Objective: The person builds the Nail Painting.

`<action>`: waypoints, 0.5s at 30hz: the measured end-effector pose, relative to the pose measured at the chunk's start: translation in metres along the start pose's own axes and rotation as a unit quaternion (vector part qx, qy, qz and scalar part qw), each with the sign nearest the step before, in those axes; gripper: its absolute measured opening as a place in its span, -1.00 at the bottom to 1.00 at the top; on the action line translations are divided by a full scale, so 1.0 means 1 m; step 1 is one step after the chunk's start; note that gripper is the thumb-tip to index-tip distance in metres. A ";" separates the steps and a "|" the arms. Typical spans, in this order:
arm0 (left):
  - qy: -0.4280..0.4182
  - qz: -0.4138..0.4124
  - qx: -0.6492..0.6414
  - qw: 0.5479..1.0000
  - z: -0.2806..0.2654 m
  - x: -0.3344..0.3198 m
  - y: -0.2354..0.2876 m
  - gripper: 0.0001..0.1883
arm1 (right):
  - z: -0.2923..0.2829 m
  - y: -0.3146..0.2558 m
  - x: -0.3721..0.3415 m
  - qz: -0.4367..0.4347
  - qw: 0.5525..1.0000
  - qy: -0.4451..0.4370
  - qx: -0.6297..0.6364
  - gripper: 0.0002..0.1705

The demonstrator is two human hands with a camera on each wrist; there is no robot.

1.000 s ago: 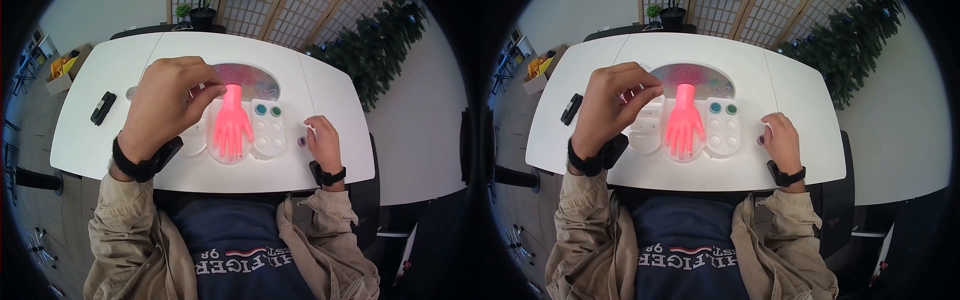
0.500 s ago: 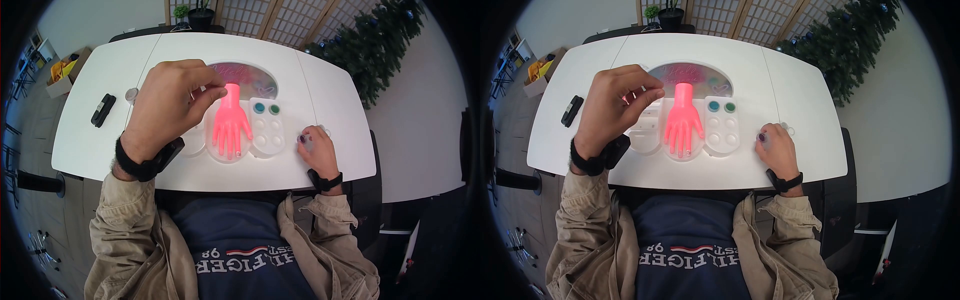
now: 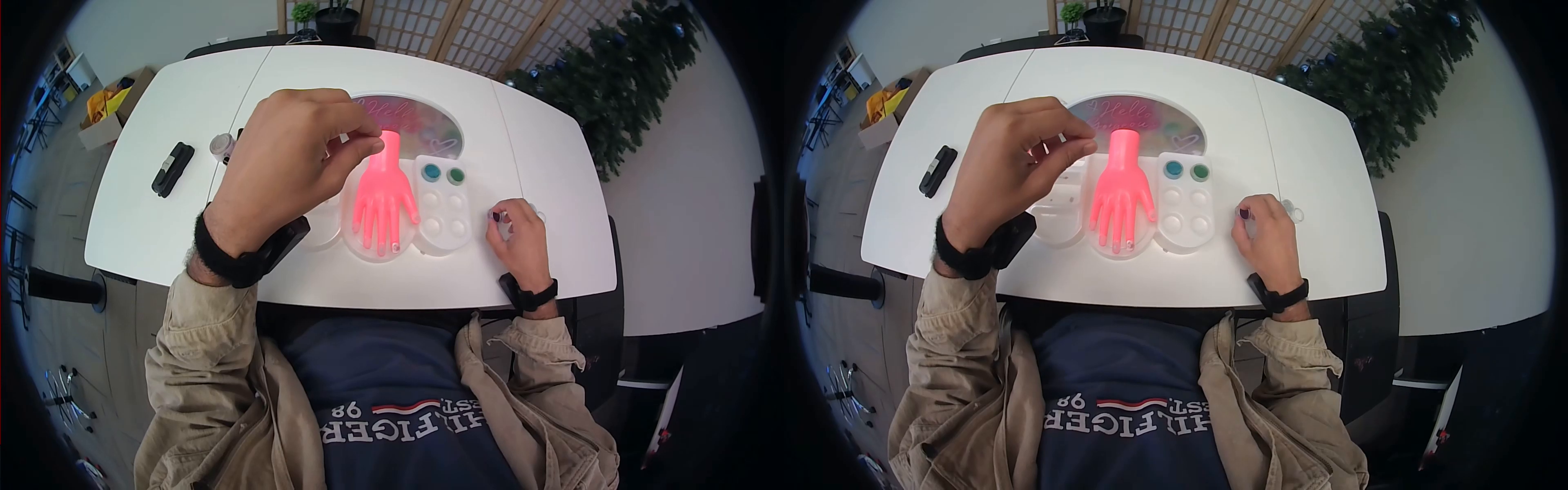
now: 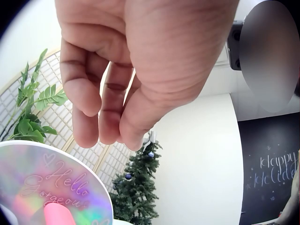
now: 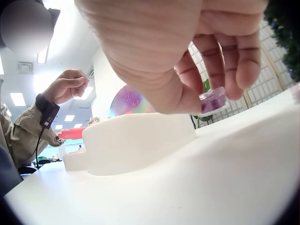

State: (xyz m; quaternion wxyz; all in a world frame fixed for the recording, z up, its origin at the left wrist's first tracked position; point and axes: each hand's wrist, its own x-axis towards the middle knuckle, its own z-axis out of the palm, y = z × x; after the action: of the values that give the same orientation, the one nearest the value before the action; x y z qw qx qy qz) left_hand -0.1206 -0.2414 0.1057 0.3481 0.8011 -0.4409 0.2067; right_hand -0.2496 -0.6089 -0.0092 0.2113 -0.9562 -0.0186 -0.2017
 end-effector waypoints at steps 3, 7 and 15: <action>0.003 0.007 0.002 1.000 0.002 0.001 0.000 -0.93 | 0.000 -0.011 0.003 -0.018 0.999 0.035 0.036 -0.74; 0.005 0.012 0.005 1.000 0.005 0.001 -0.001 -0.93 | 0.006 -0.032 0.008 -0.074 0.993 0.055 0.069 -0.73; 0.003 0.012 0.011 1.000 0.005 -0.001 -0.002 -0.93 | 0.029 -0.058 0.022 -0.170 0.983 0.015 0.074 -0.74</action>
State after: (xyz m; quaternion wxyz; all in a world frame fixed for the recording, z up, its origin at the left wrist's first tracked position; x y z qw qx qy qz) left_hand -0.1188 -0.2443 0.1009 0.3386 0.7987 -0.4470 0.2181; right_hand -0.2258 -0.5452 -0.0019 0.2445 -0.9177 -0.1926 -0.2470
